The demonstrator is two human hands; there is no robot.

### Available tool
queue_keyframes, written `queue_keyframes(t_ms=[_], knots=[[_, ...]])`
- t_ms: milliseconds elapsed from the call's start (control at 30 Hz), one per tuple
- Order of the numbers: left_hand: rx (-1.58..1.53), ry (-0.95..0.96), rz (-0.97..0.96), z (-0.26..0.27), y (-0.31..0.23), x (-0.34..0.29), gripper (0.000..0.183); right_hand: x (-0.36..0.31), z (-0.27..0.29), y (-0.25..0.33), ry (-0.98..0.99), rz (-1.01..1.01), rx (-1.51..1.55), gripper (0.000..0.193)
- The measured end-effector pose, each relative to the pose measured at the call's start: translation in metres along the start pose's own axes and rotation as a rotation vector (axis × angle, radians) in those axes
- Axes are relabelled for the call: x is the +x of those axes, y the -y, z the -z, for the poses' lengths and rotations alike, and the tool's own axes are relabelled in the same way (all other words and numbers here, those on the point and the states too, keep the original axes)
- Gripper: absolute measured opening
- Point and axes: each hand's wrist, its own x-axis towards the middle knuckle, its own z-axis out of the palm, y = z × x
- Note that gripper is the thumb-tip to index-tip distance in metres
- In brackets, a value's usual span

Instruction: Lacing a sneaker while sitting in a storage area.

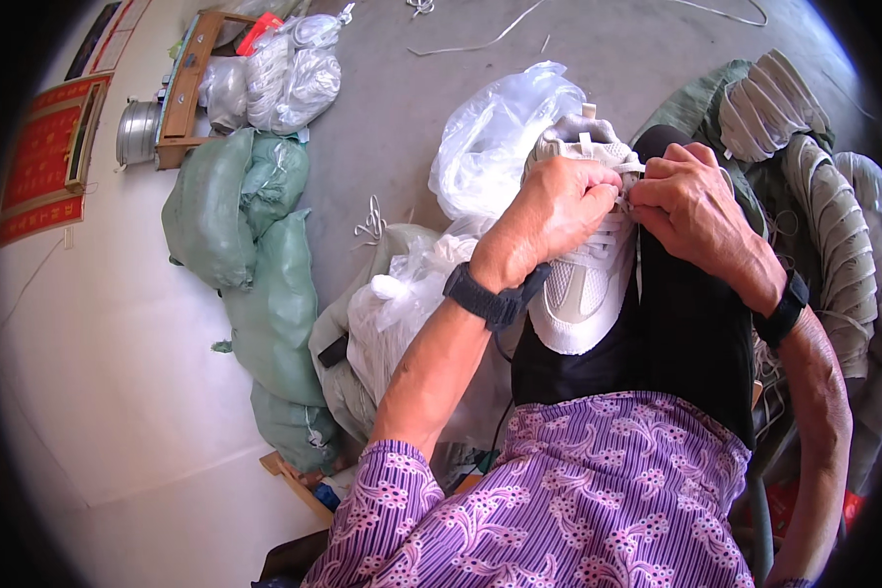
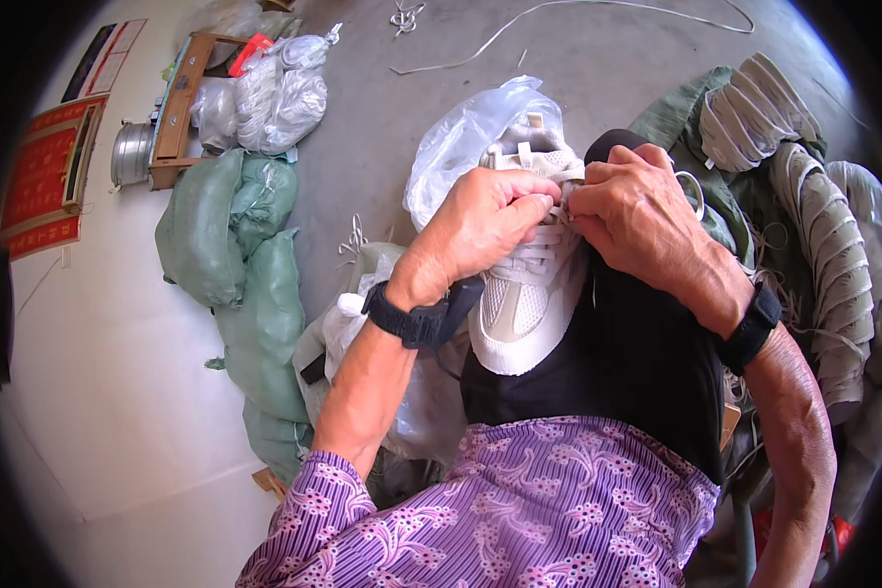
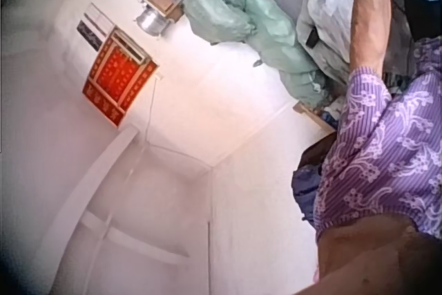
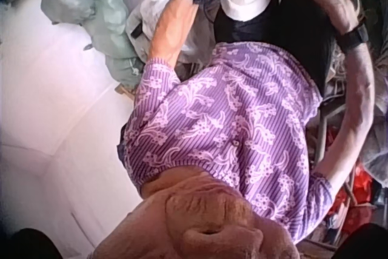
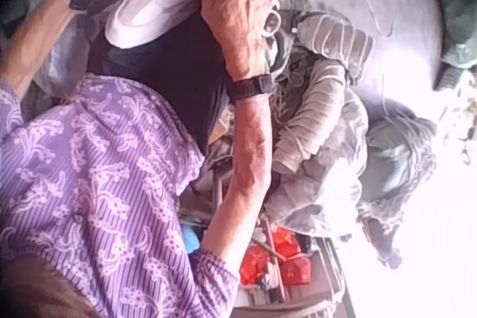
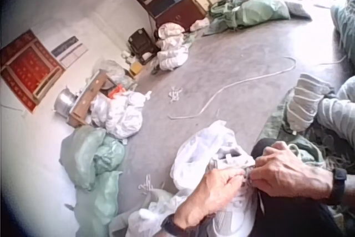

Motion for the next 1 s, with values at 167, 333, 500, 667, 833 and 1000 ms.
queue_keyframes(t_ms=[167, 333, 500, 667, 833, 1000], knots=[[0.0, 0.138, 0.196, 0.006, -0.013, 0.009, 0.023, 0.001, -0.004, 0.002, -0.023, -0.048, -0.053, 0.006], [-0.028, 0.182, 0.244, 0.005, -0.017, 0.015, 0.019, 0.002, -0.001, -0.001, -0.082, -0.086, 0.091, 0.02], [0.146, 0.153, 0.135, -0.004, -0.01, 0.022, 0.015, 0.004, 0.004, -0.005, 0.005, -0.15, 0.111, 0.028], [0.262, 0.173, 0.077, -0.009, -0.001, 0.025, 0.014, 0.0, 0.005, -0.007, 0.006, -0.041, 0.039, 0.028], [0.351, -0.237, -0.371, -0.021, 0.011, 0.005, 0.013, -0.002, 0.004, -0.007, -0.015, -0.039, 0.041, 0.024], [-0.22, -0.239, 0.04, -0.016, 0.016, -0.017, 0.013, 0.004, 0.006, -0.005, -0.017, -0.047, 0.074, 0.015]])
